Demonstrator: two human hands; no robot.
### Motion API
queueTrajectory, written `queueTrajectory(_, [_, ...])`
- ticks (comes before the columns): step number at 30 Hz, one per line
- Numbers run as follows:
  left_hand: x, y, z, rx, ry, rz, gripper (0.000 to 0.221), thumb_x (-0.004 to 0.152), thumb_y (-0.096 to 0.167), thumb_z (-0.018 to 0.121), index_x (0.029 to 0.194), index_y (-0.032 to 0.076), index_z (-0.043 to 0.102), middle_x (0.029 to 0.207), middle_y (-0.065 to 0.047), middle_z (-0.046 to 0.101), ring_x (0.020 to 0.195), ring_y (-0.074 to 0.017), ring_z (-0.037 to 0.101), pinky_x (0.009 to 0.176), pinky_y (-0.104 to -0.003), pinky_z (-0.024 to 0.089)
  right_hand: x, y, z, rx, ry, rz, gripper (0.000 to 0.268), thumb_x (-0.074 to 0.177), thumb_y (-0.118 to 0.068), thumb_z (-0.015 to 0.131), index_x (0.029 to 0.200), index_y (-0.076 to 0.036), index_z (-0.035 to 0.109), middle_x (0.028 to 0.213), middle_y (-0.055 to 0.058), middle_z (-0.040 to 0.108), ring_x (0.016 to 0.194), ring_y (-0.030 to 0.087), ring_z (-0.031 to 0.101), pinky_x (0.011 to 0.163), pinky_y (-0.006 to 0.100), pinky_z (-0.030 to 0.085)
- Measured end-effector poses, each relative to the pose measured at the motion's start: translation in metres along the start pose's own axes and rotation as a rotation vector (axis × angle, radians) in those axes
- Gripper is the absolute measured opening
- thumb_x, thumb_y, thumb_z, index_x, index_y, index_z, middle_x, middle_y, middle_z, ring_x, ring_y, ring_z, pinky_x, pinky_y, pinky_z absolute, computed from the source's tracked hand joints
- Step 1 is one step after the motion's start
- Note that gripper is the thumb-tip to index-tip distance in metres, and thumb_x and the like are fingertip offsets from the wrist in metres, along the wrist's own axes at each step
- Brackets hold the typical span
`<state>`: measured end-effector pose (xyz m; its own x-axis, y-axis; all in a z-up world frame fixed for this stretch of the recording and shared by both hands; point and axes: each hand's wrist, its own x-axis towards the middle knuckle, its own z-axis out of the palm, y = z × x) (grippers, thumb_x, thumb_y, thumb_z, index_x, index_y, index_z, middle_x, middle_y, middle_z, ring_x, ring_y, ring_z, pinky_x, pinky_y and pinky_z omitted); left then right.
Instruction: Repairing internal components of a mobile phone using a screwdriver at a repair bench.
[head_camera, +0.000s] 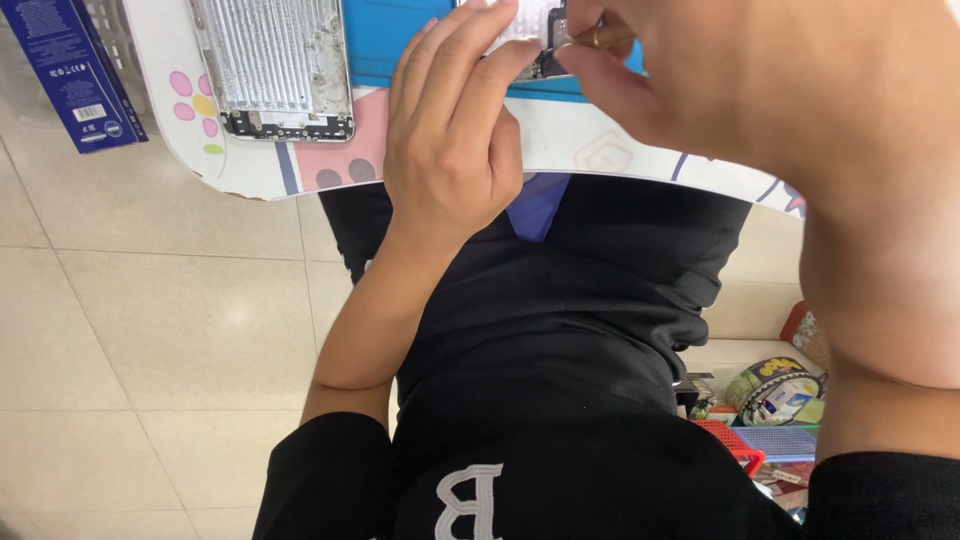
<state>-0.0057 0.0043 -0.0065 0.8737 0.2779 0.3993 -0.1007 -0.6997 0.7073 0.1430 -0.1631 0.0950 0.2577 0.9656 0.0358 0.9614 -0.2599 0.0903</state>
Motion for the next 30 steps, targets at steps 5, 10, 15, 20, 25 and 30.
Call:
queueTrajectory(5, [0.000, -0.001, 0.002, 0.009, -0.002, 0.008, 0.037, 0.088, -0.010, 0.060, 0.121, 0.000, 0.071, 0.141, -0.010, 0.061, 0.137, -0.0297, 0.057, 0.118, -0.044, 0.044, 0.025, -0.010, -0.025, -0.222, 0.001, -0.014, 0.031, 0.104, -0.046, 0.070, 0.086, -0.021, 0.070, 0.070, -0.008, 0.057, 0.061, 0.007, 0.055, 0.057, 0.022, 0.040])
queueTrajectory(10, [0.000, -0.002, 0.002, 0.022, -0.005, 0.015, 0.034, 0.088, -0.009, 0.060, 0.119, 0.000, 0.071, 0.141, -0.010, 0.062, 0.139, -0.0300, 0.058, 0.118, -0.045, 0.044, 0.029, -0.013, -0.025, -0.191, -0.103, 0.048, 0.039, 0.102, -0.054, 0.069, 0.083, -0.020, 0.070, 0.067, -0.004, 0.057, 0.058, 0.012, 0.056, 0.053, 0.026, 0.042])
queueTrajectory(15, [0.000, 0.000, 0.001, 0.038, -0.014, 0.001, 0.036, 0.088, -0.008, 0.060, 0.120, 0.001, 0.072, 0.141, -0.010, 0.062, 0.139, -0.0296, 0.058, 0.119, -0.045, 0.043, 0.031, -0.015, -0.022, -0.177, -0.038, 0.054, 0.040, 0.103, -0.050, 0.076, 0.076, -0.021, 0.070, 0.061, -0.007, 0.055, 0.057, 0.010, 0.055, 0.052, 0.024, 0.041])
queueTrajectory(20, [0.000, -0.001, 0.001, 0.026, -0.009, 0.003, 0.036, 0.088, -0.009, 0.059, 0.120, 0.000, 0.071, 0.140, -0.010, 0.062, 0.139, -0.0299, 0.057, 0.119, -0.045, 0.043, 0.028, -0.015, -0.026, -0.144, 0.014, 0.017, 0.033, 0.102, -0.045, 0.075, 0.083, -0.019, 0.072, 0.068, -0.006, 0.056, 0.059, 0.009, 0.055, 0.056, 0.023, 0.041])
queueTrajectory(25, [0.000, -0.002, 0.002, 0.038, -0.010, 0.010, 0.031, 0.089, -0.009, 0.059, 0.117, 0.000, 0.069, 0.140, -0.010, 0.062, 0.134, -0.0281, 0.057, 0.119, -0.044, 0.044, 0.022, -0.016, -0.023, -0.156, 0.082, 0.017, 0.039, 0.108, -0.048, 0.068, 0.082, -0.019, 0.072, 0.066, -0.008, 0.055, 0.057, 0.007, 0.054, 0.059, 0.021, 0.040])
queueTrajectory(30, [-0.002, -0.003, 0.002, 0.029, -0.016, 0.012, 0.031, 0.089, -0.009, 0.061, 0.118, -0.001, 0.069, 0.141, -0.010, 0.061, 0.134, -0.0289, 0.057, 0.119, -0.044, 0.044, 0.023, -0.019, -0.021, -0.240, 0.037, 0.049, 0.033, 0.101, -0.048, 0.066, 0.079, -0.024, 0.071, 0.063, -0.010, 0.054, 0.056, 0.005, 0.054, 0.056, 0.022, 0.039])
